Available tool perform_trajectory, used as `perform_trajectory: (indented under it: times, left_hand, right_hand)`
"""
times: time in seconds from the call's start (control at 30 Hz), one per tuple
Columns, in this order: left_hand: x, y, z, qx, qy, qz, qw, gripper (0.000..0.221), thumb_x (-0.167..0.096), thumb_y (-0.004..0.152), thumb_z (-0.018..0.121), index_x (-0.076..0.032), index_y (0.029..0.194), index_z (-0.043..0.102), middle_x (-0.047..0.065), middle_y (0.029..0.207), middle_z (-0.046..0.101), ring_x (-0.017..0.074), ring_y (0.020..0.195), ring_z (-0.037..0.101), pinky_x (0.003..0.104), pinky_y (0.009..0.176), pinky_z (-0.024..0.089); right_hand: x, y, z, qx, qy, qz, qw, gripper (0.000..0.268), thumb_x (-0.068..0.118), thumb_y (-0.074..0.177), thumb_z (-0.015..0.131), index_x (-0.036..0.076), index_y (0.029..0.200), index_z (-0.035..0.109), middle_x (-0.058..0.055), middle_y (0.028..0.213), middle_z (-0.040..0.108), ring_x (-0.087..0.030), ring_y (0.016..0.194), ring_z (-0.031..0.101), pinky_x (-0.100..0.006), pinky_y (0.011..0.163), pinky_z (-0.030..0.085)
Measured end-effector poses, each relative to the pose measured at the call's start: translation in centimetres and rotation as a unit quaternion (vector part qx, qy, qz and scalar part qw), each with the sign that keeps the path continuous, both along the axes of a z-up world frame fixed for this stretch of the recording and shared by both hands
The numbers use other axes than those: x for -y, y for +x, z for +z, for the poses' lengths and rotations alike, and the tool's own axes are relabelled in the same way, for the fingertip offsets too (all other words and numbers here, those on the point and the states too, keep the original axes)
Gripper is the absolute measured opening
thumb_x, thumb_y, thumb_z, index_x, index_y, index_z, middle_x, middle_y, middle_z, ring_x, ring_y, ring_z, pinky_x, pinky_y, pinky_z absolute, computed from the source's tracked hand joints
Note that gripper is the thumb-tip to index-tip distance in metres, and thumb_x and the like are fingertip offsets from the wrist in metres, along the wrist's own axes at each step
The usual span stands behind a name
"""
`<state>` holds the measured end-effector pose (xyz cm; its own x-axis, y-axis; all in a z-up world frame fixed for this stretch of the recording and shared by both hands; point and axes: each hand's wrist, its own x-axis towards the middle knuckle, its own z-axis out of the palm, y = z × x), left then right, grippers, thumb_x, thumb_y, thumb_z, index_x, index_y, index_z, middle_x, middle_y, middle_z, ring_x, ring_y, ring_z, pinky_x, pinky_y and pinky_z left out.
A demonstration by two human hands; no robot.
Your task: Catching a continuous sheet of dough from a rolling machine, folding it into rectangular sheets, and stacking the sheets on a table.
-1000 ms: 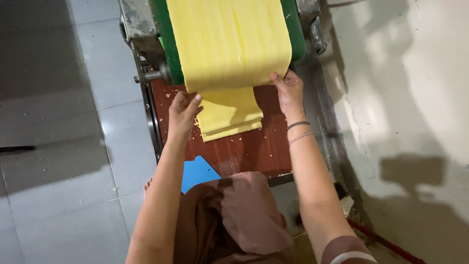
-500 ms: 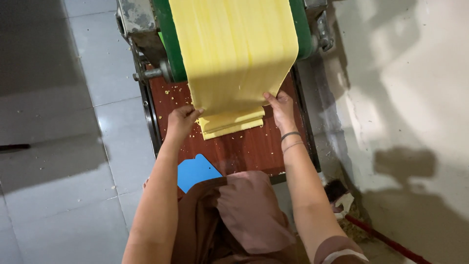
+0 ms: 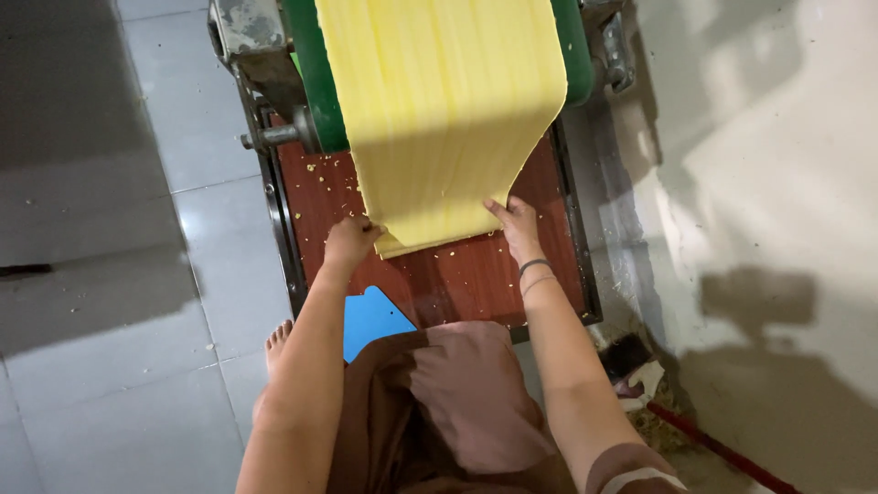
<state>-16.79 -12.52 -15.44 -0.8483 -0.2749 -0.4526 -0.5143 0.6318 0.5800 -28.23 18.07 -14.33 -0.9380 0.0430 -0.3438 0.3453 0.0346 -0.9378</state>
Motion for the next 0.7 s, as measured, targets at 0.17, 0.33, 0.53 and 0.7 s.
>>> perform_trajectory:
  times: [0.17, 0.33, 0.53, 0.7]
  left_hand:
    - [-1.0, 0.0, 1.6, 0.104, -0.021, -0.049, 0.993, 0.036, -0.045, 0.092, 0.064, -0.018, 0.111, 0.078, 0.012, 0.110, 0.078, 0.0369, 0.110, 0.071, 0.049, 0.095, 0.058]
    - [-1.6, 0.2, -3.3, 0.160, -0.055, -0.054, 0.984, 0.040, -0.049, 0.093, 0.059, -0.021, 0.117, 0.076, 0.009, 0.113, 0.077, 0.0331, 0.114, 0.070, 0.047, 0.095, 0.058]
    - [-1.7, 0.0, -3.6, 0.195, -0.047, -0.051, 0.978, 0.049, -0.051, 0.095, 0.054, -0.016, 0.125, 0.071, 0.011, 0.123, 0.073, 0.0329, 0.121, 0.067, 0.048, 0.099, 0.056]
    - [-1.3, -0.1, -2.5, 0.206, -0.037, -0.046, 0.977, 0.051, -0.050, 0.095, 0.053, -0.015, 0.127, 0.070, 0.015, 0.126, 0.072, 0.0355, 0.123, 0.066, 0.050, 0.100, 0.055]
  right_hand:
    - [-4.7, -1.0, -12.5, 0.032, 0.056, 0.012, 0.998, 0.026, 0.023, 0.075, 0.096, 0.011, 0.088, 0.077, -0.003, 0.078, 0.074, -0.012, 0.069, 0.069, -0.026, 0.063, 0.058]
    - [-4.5, 0.0, -13.5, 0.022, 0.155, 0.024, 0.987, 0.029, 0.034, 0.074, 0.096, 0.013, 0.079, 0.076, -0.001, 0.070, 0.067, -0.012, 0.068, 0.063, -0.026, 0.062, 0.051]
    - [-4.4, 0.4, -14.3, 0.036, 0.356, 0.069, 0.931, 0.054, 0.064, 0.069, 0.088, 0.012, 0.073, 0.074, -0.011, 0.070, 0.067, -0.029, 0.078, 0.070, -0.035, 0.069, 0.053]
    - [-1.2, 1.1, -3.8, 0.089, 0.424, 0.116, 0.893, 0.077, 0.072, 0.071, 0.080, 0.004, 0.107, 0.073, -0.021, 0.104, 0.074, -0.038, 0.108, 0.070, -0.044, 0.090, 0.057]
